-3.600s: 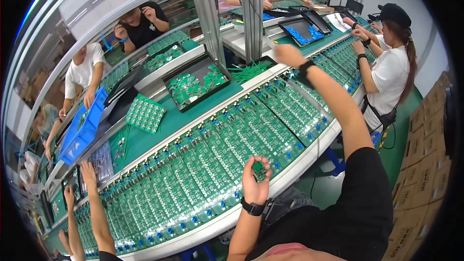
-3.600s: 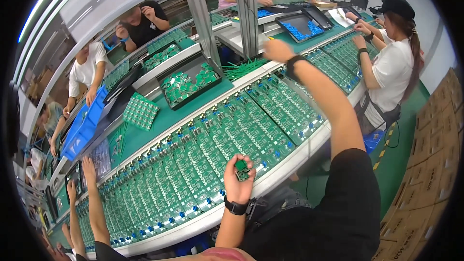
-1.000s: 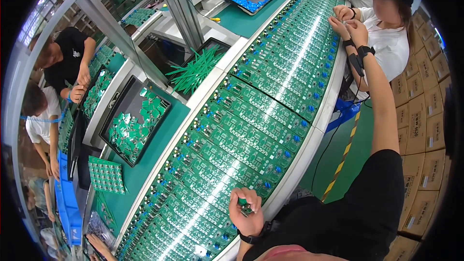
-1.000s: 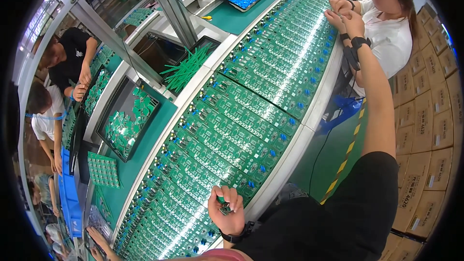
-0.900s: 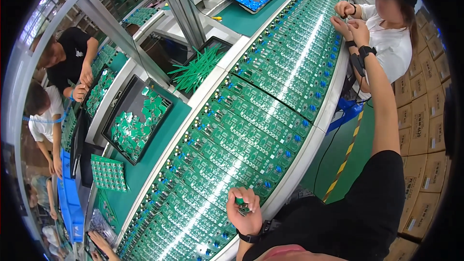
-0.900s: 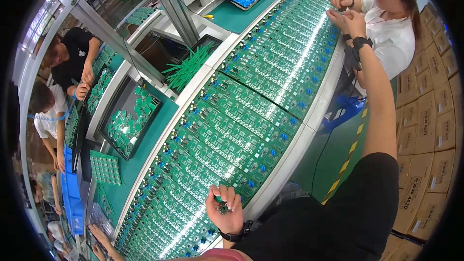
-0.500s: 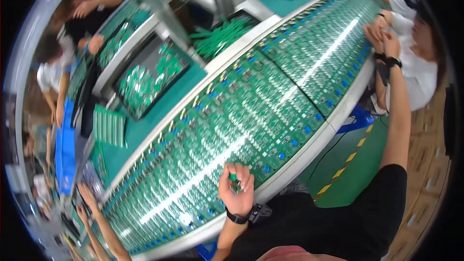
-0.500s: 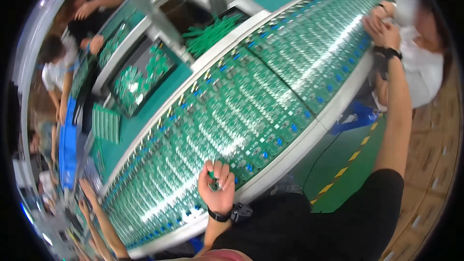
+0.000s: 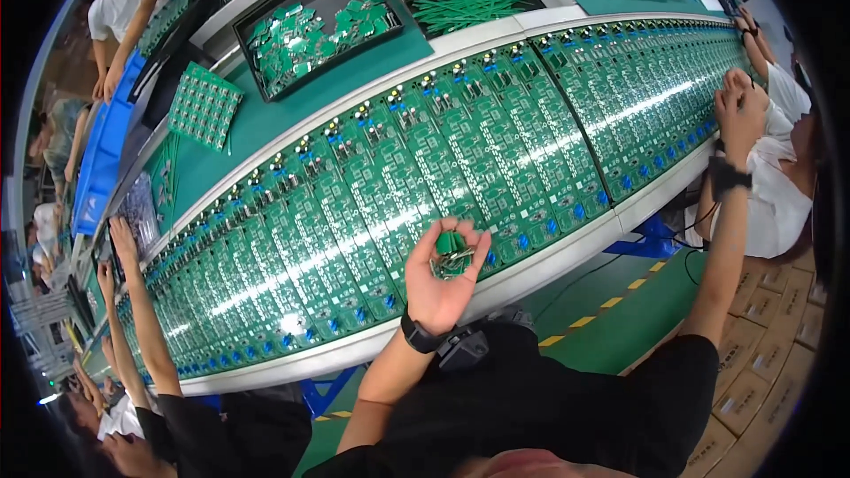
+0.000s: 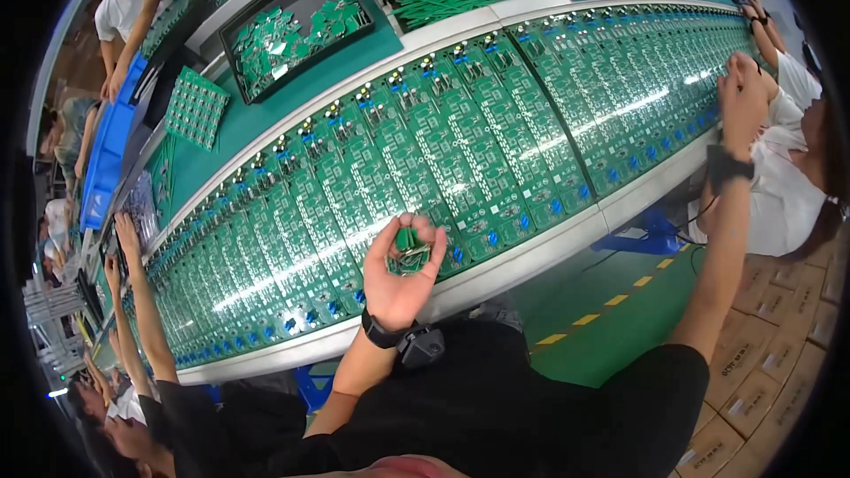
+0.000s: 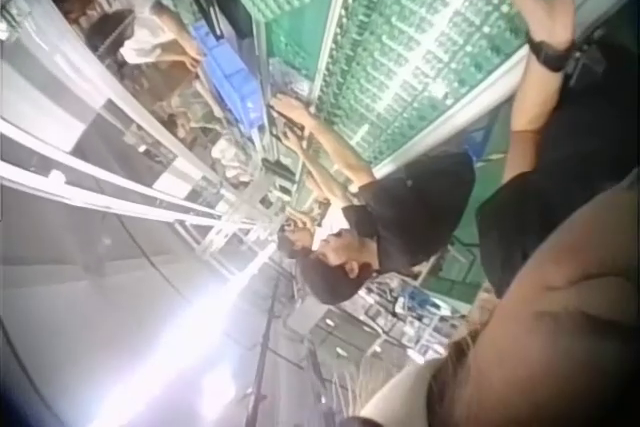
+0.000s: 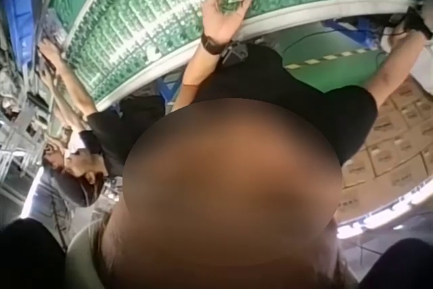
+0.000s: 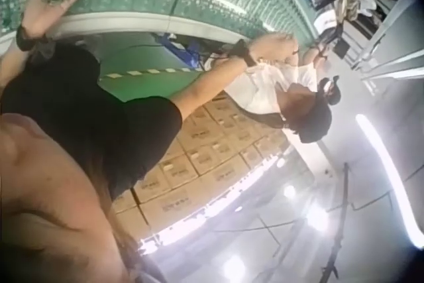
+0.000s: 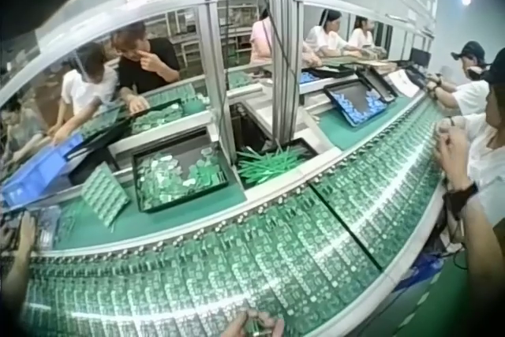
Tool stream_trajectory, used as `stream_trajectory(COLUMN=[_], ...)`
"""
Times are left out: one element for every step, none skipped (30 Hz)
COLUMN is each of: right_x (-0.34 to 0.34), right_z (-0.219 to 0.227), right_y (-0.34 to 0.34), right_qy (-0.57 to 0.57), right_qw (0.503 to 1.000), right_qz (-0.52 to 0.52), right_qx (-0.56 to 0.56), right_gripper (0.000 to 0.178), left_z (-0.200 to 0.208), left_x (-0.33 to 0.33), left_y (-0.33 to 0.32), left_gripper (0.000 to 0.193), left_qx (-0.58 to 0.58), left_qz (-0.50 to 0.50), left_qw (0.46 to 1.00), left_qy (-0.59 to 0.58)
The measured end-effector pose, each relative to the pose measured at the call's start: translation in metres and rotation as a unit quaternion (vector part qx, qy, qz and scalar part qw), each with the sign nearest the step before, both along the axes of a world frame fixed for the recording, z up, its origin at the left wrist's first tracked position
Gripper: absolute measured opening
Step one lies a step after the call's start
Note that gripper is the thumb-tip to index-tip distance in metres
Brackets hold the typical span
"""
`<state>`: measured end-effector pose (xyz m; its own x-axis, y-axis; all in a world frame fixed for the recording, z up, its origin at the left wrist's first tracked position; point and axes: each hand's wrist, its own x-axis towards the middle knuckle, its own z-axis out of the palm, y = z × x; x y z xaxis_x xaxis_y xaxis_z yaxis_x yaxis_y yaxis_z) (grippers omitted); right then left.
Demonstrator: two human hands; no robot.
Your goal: Assembling electronic components on a production line track.
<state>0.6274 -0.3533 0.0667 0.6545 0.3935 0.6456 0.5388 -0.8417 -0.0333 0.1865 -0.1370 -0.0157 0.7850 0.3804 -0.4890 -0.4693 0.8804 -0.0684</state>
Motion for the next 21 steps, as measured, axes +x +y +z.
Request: stream_trajectory(right_x=[-0.033,-0.086,-0.148,-0.193,-0.224,-0.259,-0.280,-0.293,-0.303,-0.311,-0.316,-0.321,-0.324,-0.325,-0.326,-0.326,-0.327,-0.326,-0.325,-0.325,-0.325], right_z=[0.007,0.012,0.014,0.008,-0.001,0.002,-0.017,-0.023,-0.028,-0.031,-0.036,-0.041,-0.045,-0.049,-0.053,-0.057,-0.059,-0.060,-0.061,-0.061,-0.061], right_y=[0.012,0.039,0.065,0.077,0.078,0.091,0.097,0.101,0.105,0.108,0.110,0.111,0.112,0.112,0.112,0.113,0.113,0.115,0.116,0.117,0.119], right_qy=[-0.060,-0.044,-0.027,0.155,0.159,0.190,0.246,0.266,0.285,0.284,0.288,0.291,0.295,0.294,0.298,0.304,0.309,0.309,0.330,0.352,0.373], right_qw=[0.979,0.977,0.970,0.938,0.894,0.839,0.778,0.786,0.792,0.794,0.799,0.802,0.805,0.806,0.804,0.803,0.801,0.802,0.794,0.785,0.776], right_qz=[0.187,0.209,0.237,0.310,0.418,0.468,0.577,0.558,0.540,0.537,0.529,0.521,0.515,0.514,0.513,0.513,0.512,0.511,0.509,0.507,0.505], right_qx=[0.049,0.001,-0.045,-0.008,-0.039,-0.201,-0.027,-0.017,-0.007,-0.014,-0.002,0.010,0.023,0.021,0.024,0.026,0.028,0.025,0.038,0.051,0.065], right_gripper=[0.028,0.024,0.020,0.017,0.015,0.018,0.023,0.027,0.031,0.031,0.032,0.034,0.035,0.035,0.032,0.030,0.028,0.028,0.027,0.026,0.025], left_z=[0.002,0.006,0.006,0.006,0.009,0.006,0.003,0.001,-0.001,0.001,0.001,0.002,0.003,0.004,0.005,0.004,0.003,0.002,0.002,0.001,0.000], left_x=[0.006,0.008,0.006,0.005,0.005,0.005,0.007,0.008,0.008,0.008,0.010,0.011,0.011,0.010,0.009,0.008,0.006,0.006,0.005,0.004,0.003], left_y=[-0.004,-0.006,-0.005,-0.003,-0.003,-0.001,0.000,0.001,0.001,0.000,-0.002,-0.004,-0.004,-0.005,-0.005,-0.006,-0.006,-0.006,-0.006,-0.007,-0.006], left_gripper=[0.021,0.028,0.028,0.032,0.038,0.044,0.044,0.045,0.046,0.047,0.047,0.046,0.046,0.045,0.045,0.045,0.044,0.044,0.044,0.043,0.043], left_qx=[-0.012,-0.017,-0.017,0.006,0.022,0.041,0.035,0.042,0.050,0.055,0.051,0.052,0.054,0.056,0.054,0.051,0.047,0.043,0.041,0.036,0.033], left_qz=[-0.016,-0.018,-0.001,0.006,-0.001,-0.006,-0.008,-0.012,-0.015,-0.020,-0.022,-0.027,-0.030,-0.033,-0.033,-0.033,-0.033,-0.033,-0.033,-0.037,-0.039], left_qw=[1.000,0.999,0.999,1.000,1.000,0.998,0.998,0.998,0.997,0.996,0.995,0.995,0.995,0.994,0.994,0.994,0.994,0.994,0.994,0.994,0.994], left_qy=[0.016,0.042,0.051,0.028,-0.010,-0.041,-0.043,-0.053,-0.061,-0.074,-0.077,-0.080,-0.081,-0.082,-0.084,-0.088,-0.091,-0.095,-0.097,-0.096,-0.094])
